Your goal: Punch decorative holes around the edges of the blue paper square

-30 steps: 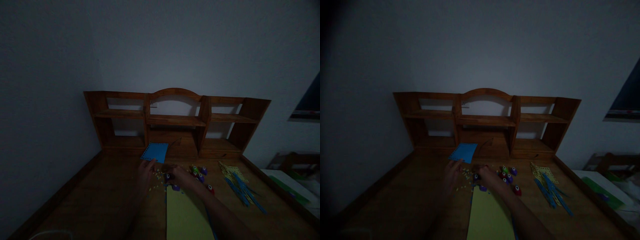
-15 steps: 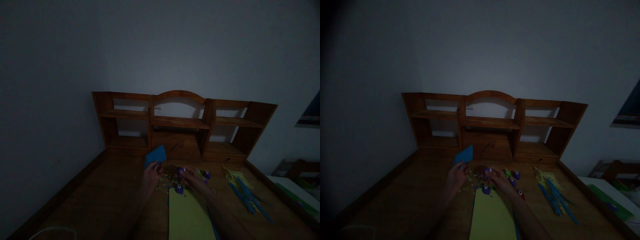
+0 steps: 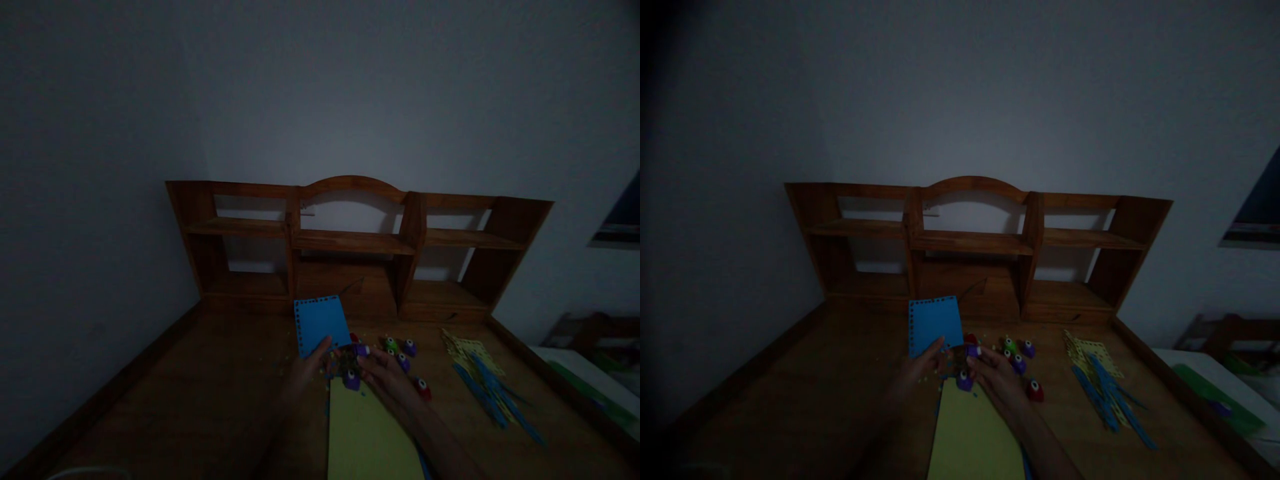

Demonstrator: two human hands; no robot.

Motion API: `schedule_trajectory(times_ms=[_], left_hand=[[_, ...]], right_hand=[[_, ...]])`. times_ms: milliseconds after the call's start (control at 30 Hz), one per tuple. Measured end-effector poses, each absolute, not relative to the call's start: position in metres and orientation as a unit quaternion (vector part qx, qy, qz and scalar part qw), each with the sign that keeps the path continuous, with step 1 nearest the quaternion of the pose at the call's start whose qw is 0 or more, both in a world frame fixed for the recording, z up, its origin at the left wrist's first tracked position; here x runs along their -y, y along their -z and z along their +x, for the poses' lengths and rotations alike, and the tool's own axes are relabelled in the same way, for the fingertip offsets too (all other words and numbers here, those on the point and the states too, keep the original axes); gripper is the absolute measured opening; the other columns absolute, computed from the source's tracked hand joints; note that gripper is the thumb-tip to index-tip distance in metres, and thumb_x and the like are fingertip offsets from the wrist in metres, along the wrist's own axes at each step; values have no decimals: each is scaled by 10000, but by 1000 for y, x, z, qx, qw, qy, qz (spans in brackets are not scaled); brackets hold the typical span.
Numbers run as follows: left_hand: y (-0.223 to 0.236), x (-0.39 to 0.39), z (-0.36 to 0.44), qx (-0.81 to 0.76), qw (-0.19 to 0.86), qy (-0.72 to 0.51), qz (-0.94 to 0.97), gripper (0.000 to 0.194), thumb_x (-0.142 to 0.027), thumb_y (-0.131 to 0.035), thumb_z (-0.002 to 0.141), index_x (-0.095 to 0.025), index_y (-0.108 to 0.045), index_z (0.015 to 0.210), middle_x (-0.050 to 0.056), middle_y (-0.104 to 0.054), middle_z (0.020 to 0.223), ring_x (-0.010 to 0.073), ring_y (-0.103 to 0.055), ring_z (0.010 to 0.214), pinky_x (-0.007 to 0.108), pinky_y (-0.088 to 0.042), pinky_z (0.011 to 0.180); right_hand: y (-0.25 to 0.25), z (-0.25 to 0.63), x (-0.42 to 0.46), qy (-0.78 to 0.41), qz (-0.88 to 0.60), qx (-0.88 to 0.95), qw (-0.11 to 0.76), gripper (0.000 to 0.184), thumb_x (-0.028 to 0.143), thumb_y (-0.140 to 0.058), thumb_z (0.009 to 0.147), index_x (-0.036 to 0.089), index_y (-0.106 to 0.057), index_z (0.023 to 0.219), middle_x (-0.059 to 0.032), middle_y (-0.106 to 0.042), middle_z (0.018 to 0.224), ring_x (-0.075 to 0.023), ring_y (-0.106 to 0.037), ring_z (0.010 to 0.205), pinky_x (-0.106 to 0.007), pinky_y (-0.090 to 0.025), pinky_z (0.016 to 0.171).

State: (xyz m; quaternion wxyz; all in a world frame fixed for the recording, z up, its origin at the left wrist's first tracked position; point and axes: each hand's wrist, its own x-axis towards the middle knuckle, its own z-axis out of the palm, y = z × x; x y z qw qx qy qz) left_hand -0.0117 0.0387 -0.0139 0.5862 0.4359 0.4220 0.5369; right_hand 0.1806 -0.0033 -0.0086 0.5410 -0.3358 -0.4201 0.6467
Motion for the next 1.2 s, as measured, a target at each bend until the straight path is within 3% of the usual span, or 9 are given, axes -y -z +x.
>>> schedule_trajectory(times_ms=[233,400,500,600,767,967,1133,1200], left_hand=[[22,-36,-11,-472,516,-524,486,385,-540,-673,695,-176,-620,581,43,-633,602,182,-578,576,283,-435,611],[12,-31,-9,-476,473,-516,533,485,-575,-582,762,-199,-454,483,-27,-447,445,125,-447,437,255,-353,508],[11,-30,-7,-462,485,-531,519,496,-613,-570,747,-211,-414,502,-44,-388,434,116,-396,407,253,-304,458],[11,-29,-5,-435,497,-537,525,494,-616,-530,772,-211,-427,509,-37,-400,447,122,-415,429,255,-332,488],[9,-24,-3,-432,508,-525,529,469,-573,-522,794,-189,-492,525,-8,-509,528,134,-491,538,253,-390,596],[19,-28,-3,-406,517,-537,529,427,-542,-583,779,-169,-497,589,-14,-521,559,124,-500,554,247,-407,595],[19,-26,-5,-403,517,-549,519,398,-517,-612,771,-159,-531,615,6,-568,611,127,-532,585,259,-441,625],[14,-22,-4,-411,502,-550,527,391,-515,-615,768,-160,-542,623,5,-572,607,129,-534,580,263,-445,619]], right_hand=[[23,178,3,-675,-338,360,549,298,254,-755,734,200,-661,1011,-40,-660,892,-135,-631,751,-254,-497,728],[16,173,5,-680,-297,390,544,280,281,-732,764,179,-638,1008,-76,-662,999,-150,-651,799,-285,-498,783],[8,170,7,-653,-301,447,532,274,288,-720,776,172,-649,1014,-73,-666,956,-110,-612,671,-240,-482,655],[2,169,11,-619,-330,486,521,298,273,-731,759,160,-671,1028,-59,-658,879,-71,-531,564,-198,-408,533],[-2,169,14,-595,-344,484,542,416,262,-771,697,192,-673,1095,-44,-644,907,-54,-478,537,-189,-349,476],[4,168,10,-643,-319,454,527,460,240,-785,686,166,-661,1123,-43,-651,820,-95,-570,638,-227,-455,629],[1,166,12,-662,-287,445,531,424,249,-796,676,161,-668,1071,-76,-666,988,-156,-647,842,-291,-487,827],[-1,166,13,-642,-310,454,534,441,262,-817,644,152,-665,1043,-76,-673,967,-168,-656,830,-309,-497,823]])
